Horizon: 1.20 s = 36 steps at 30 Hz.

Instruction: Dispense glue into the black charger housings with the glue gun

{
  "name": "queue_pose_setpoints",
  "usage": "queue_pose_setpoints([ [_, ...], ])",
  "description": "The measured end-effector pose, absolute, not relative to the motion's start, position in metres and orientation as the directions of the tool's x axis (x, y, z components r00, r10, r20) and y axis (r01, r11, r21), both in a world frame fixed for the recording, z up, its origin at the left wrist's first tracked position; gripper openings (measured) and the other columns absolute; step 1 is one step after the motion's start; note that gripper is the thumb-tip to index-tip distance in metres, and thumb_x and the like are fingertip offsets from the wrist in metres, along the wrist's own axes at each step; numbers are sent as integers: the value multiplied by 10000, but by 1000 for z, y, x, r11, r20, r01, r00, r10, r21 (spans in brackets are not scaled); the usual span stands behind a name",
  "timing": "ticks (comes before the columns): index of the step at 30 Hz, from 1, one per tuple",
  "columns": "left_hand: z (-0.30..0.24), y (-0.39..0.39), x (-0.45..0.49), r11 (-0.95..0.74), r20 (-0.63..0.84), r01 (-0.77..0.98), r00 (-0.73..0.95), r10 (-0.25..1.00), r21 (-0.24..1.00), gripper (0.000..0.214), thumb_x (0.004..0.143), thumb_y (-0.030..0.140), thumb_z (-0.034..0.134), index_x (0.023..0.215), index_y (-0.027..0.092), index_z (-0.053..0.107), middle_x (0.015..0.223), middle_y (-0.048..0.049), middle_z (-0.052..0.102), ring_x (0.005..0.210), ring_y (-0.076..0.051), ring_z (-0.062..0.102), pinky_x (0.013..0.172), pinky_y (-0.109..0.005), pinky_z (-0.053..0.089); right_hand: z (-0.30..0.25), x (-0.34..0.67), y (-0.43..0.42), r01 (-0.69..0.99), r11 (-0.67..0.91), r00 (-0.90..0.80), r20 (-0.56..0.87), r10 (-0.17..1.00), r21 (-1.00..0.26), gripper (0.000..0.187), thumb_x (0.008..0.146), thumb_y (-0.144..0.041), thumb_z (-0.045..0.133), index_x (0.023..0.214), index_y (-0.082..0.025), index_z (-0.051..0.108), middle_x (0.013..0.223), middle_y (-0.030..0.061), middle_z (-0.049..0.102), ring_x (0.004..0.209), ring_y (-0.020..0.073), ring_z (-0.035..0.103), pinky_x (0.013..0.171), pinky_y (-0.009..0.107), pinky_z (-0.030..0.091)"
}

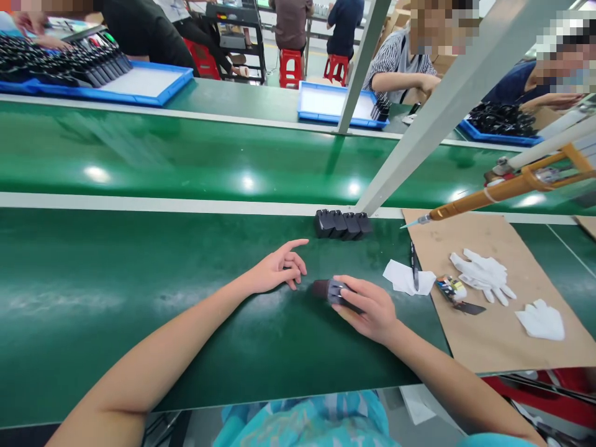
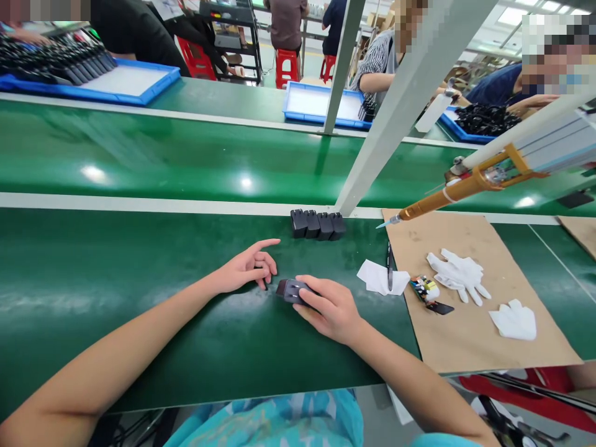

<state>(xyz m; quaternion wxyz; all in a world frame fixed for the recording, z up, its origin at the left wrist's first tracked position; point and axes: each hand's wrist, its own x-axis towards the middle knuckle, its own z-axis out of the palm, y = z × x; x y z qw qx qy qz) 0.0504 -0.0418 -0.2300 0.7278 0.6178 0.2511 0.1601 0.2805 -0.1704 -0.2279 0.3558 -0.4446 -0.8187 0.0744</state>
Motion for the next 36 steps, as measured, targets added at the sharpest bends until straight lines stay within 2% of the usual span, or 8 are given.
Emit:
queue_pose_setpoints([
  [3,-231,-41,49,175,-163,79,823,544,981,673,845,248,553,1435,270,229,942,-38,568,752,-129,609,643,-313,584,-233,280,-169,623,593,-404,440,802,-511,265,842,-225,597,1106,-247,603,1201,84,639,1008,184,668,794,312,579],
  [6,-228,-45,49,105,-120,73,819,561,992,597,887,345,521,1420,261,264,1033,-74,554,808,-143,597,645,-321,584,-235,280,-166,498,417,-201,366,909,-761,318,818,-273,639,1123,-232,560,1193,88,630,1047,182,649,859,321,562],
  [10,-220,-66,56,-311,78,144,794,603,940,818,754,448,701,1432,288,272,1344,-128,430,1151,-246,507,845,-398,558,-223,280,-159,-45,-37,91,-41,995,-998,359,836,-404,600,1107,-232,439,1111,82,634,885,167,673,749,318,573],
  [12,-216,-80,63,-508,198,181,772,604,842,955,693,451,760,1459,298,212,1442,-129,338,1289,-284,400,982,-456,486,-215,276,-158,-275,-213,0,-221,975,-938,355,855,-438,557,1100,-237,398,1046,69,652,837,174,681,735,334,569],
  [15,-212,-95,73,-701,381,219,711,591,679,862,766,408,708,1459,268,214,1460,-149,315,1330,-285,365,1035,-477,437,-208,268,-160,-422,-349,-140,-321,937,-837,363,855,-442,554,1114,-239,400,990,49,662,783,169,687,727,340,564],
  [20,-208,-100,79,-867,630,177,621,466,466,628,792,367,687,1334,220,407,1243,-130,554,1165,-258,533,962,-434,484,-209,256,-168,-477,-436,-242,-363,900,-763,338,857,-433,563,1094,-204,484,1048,67,648,893,166,665,747,304,550],
  [28,-198,-99,77,-873,610,215,642,464,437,589,744,476,712,1214,185,508,925,-70,651,870,-212,605,837,-377,477,-214,252,-174,-543,-580,-531,-287,797,-607,455,935,-482,384,1167,-141,577,1097,131,645,949,185,635,822,350,543],
  [36,-194,-102,75,-820,503,250,686,526,515,563,762,561,661,1164,184,548,865,-50,646,782,-185,598,768,-336,460,-221,252,-175,-487,-645,-613,-296,733,-589,615,921,-585,298,1198,-114,580,1000,132,665,907,220,649,795,348,521],
])
